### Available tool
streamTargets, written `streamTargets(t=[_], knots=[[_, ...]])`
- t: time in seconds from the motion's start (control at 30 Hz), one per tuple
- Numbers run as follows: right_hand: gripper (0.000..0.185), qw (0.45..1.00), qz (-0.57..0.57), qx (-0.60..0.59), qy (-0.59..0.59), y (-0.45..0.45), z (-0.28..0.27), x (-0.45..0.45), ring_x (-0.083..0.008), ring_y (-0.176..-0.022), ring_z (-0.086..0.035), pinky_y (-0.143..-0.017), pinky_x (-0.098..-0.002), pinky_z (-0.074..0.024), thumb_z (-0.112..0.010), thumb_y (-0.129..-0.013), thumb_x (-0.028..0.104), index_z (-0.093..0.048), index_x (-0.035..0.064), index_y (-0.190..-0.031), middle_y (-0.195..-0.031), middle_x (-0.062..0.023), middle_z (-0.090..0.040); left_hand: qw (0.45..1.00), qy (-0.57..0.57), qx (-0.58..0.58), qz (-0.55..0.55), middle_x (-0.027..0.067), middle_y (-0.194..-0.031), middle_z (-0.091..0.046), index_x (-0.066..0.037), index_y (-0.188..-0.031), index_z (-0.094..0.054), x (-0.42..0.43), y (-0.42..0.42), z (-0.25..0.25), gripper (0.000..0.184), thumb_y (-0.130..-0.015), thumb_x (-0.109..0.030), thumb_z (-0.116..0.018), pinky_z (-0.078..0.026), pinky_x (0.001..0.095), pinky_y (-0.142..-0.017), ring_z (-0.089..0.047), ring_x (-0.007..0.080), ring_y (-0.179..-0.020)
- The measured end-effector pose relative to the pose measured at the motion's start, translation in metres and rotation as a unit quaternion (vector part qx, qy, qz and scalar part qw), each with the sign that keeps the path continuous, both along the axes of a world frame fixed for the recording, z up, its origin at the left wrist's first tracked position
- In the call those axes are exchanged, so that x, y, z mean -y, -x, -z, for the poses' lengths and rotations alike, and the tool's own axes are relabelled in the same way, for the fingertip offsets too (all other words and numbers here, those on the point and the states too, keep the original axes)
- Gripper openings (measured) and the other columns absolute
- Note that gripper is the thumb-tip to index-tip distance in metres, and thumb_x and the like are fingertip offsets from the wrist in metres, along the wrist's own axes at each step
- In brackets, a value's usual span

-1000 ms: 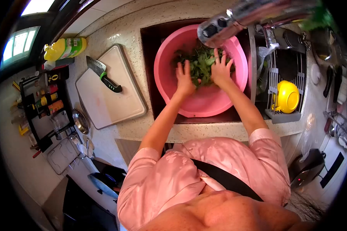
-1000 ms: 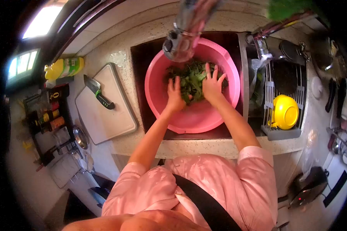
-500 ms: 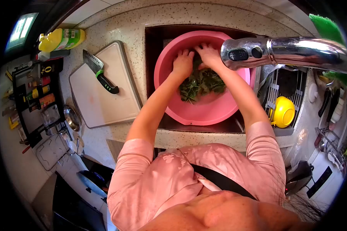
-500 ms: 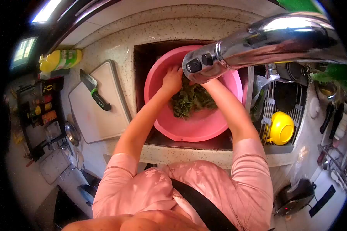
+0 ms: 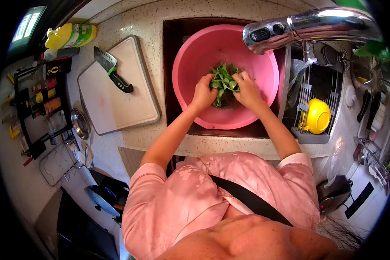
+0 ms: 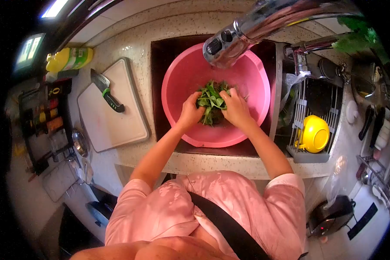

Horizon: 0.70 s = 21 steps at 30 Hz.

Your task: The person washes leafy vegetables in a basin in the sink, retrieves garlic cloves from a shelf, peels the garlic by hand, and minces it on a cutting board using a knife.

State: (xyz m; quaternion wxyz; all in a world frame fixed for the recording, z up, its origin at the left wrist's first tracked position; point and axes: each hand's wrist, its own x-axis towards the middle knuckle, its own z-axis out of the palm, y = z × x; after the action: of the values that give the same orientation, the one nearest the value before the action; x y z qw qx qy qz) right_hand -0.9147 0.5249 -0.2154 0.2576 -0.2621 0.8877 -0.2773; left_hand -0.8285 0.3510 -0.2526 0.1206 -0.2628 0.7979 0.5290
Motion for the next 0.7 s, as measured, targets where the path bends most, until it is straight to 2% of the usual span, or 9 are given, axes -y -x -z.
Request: streamTargets(t=[0.13, 0.2, 0.27, 0.3, 0.43, 0.5, 0.6, 0.67, 0.7], knots=[[0.056, 0.995, -0.084, -0.04, -0.039, -0.024, 0.021, -0.019, -0.0403, -0.106, -0.051, -0.084, -0.0469, -0.0482, -0.075, -0.07, 0.016, -0.05, 0.009, -0.12, -0.118, -0.0199, -0.047, 0.989, 0.085, -0.059, 0.107, 0.0254, -0.12, -0.051, -0.006, -0.125, -0.05, -0.009, -0.016, 0.001, 0.053, -0.073, -0.009, -0.064, -0.044, 0.0426, -0.092, -0.052, 0.039, -0.112], [0.056, 0.981, -0.155, -0.054, -0.102, -0.013, 0.027, -0.024, -0.0396, -0.107, -0.05, -0.086, -0.0462, -0.0486, -0.076, -0.072, 0.022, -0.051, 0.0066, -0.119, -0.117, -0.0209, -0.049, 0.911, 0.286, 0.05, 0.293, 0.0245, -0.124, -0.048, -0.007, -0.127, -0.049, -0.011, -0.019, 0.005, 0.055, -0.075, -0.013, -0.065, -0.043, 0.044, -0.094, -0.046, 0.041, -0.117], [0.049, 0.982, -0.106, -0.003, -0.153, 0.015, 0.033, -0.012, -0.0386, -0.107, -0.05, -0.086, -0.0457, -0.0483, -0.074, -0.074, 0.024, -0.054, 0.0061, -0.116, -0.112, -0.0211, -0.052, 0.912, 0.271, 0.04, 0.306, 0.0202, -0.124, -0.048, -0.008, -0.126, -0.05, 0.003, -0.006, 0.013, 0.052, -0.076, -0.013, -0.064, -0.045, 0.0452, -0.093, -0.044, 0.0404, -0.117], [0.041, 0.991, -0.067, -0.089, -0.07, 0.024, 0.038, -0.01, -0.0375, -0.104, -0.052, -0.086, -0.0457, -0.0483, -0.07, -0.077, 0.024, -0.056, 0.0055, -0.111, -0.107, -0.0193, -0.054, 0.925, 0.262, 0.03, 0.274, 0.0191, -0.123, -0.049, -0.008, -0.124, -0.051, 0.009, 0.006, 0.007, 0.049, -0.077, -0.012, -0.063, -0.044, 0.0457, -0.092, -0.045, 0.0398, -0.116], [0.031, 0.989, -0.03, -0.142, -0.038, 0.068, 0.091, 0.046, -0.037, -0.112, -0.049, -0.092, -0.0455, -0.0436, -0.048, -0.087, 0.013, -0.056, 0.0066, -0.117, -0.119, -0.0158, -0.055, 0.933, 0.286, -0.067, 0.209, 0.0155, -0.12, -0.05, -0.007, -0.118, -0.053, 0.01, 0.046, 0.033, 0.042, -0.077, -0.012, -0.061, -0.045, 0.0462, -0.091, -0.045, 0.0372, -0.114], [0.033, 0.986, -0.082, -0.114, -0.089, 0.084, 0.093, 0.072, -0.0366, -0.114, -0.048, -0.093, -0.0456, -0.0428, -0.047, -0.088, 0.015, -0.057, 0.0079, -0.118, -0.121, -0.0161, -0.054, 0.92, 0.316, -0.108, 0.207, 0.015, -0.119, -0.05, -0.007, -0.118, -0.054, 0.008, 0.067, 0.049, 0.041, -0.077, -0.013, -0.06, -0.045, 0.0462, -0.089, -0.046, 0.0363, -0.113], [0.038, 0.974, -0.159, -0.035, -0.159, 0.094, 0.083, 0.077, -0.0357, -0.117, -0.047, -0.097, -0.0452, -0.0407, -0.045, -0.088, 0.022, -0.056, 0.0097, -0.122, -0.126, -0.0165, -0.053, 0.915, 0.305, -0.004, 0.265, 0.0162, -0.131, -0.043, -0.008, -0.128, -0.049, 0.011, 0.083, 0.073, 0.052, -0.081, -0.026, -0.062, -0.04, 0.0485, -0.097, -0.041, 0.0394, -0.12], [0.045, 0.957, -0.204, 0.057, -0.198, 0.1, 0.071, 0.068, -0.0346, -0.121, -0.045, -0.1, -0.0443, -0.0378, -0.045, -0.088, 0.031, -0.054, 0.0107, -0.126, -0.13, -0.0167, -0.051, 0.907, 0.236, 0.01, 0.349, 0.0164, -0.142, -0.034, -0.01, -0.137, -0.041, 0.02, 0.07, 0.104, 0.068, -0.083, -0.045, -0.061, -0.034, 0.0505, -0.102, -0.034, 0.0414, -0.129], [0.048, 0.945, -0.226, 0.102, -0.214, 0.1, 0.065, 0.063, -0.0341, -0.123, -0.045, -0.102, -0.0439, -0.0364, -0.045, -0.088, 0.036, -0.052, 0.0112, -0.129, -0.132, -0.0167, -0.05, 0.913, 0.154, 0.101, 0.363, 0.0181, -0.148, -0.027, -0.012, -0.142, -0.035, 0.021, 0.072, 0.095, 0.083, -0.079, -0.061, -0.059, -0.029, 0.0506, -0.106, -0.029, 0.0429, -0.133]])
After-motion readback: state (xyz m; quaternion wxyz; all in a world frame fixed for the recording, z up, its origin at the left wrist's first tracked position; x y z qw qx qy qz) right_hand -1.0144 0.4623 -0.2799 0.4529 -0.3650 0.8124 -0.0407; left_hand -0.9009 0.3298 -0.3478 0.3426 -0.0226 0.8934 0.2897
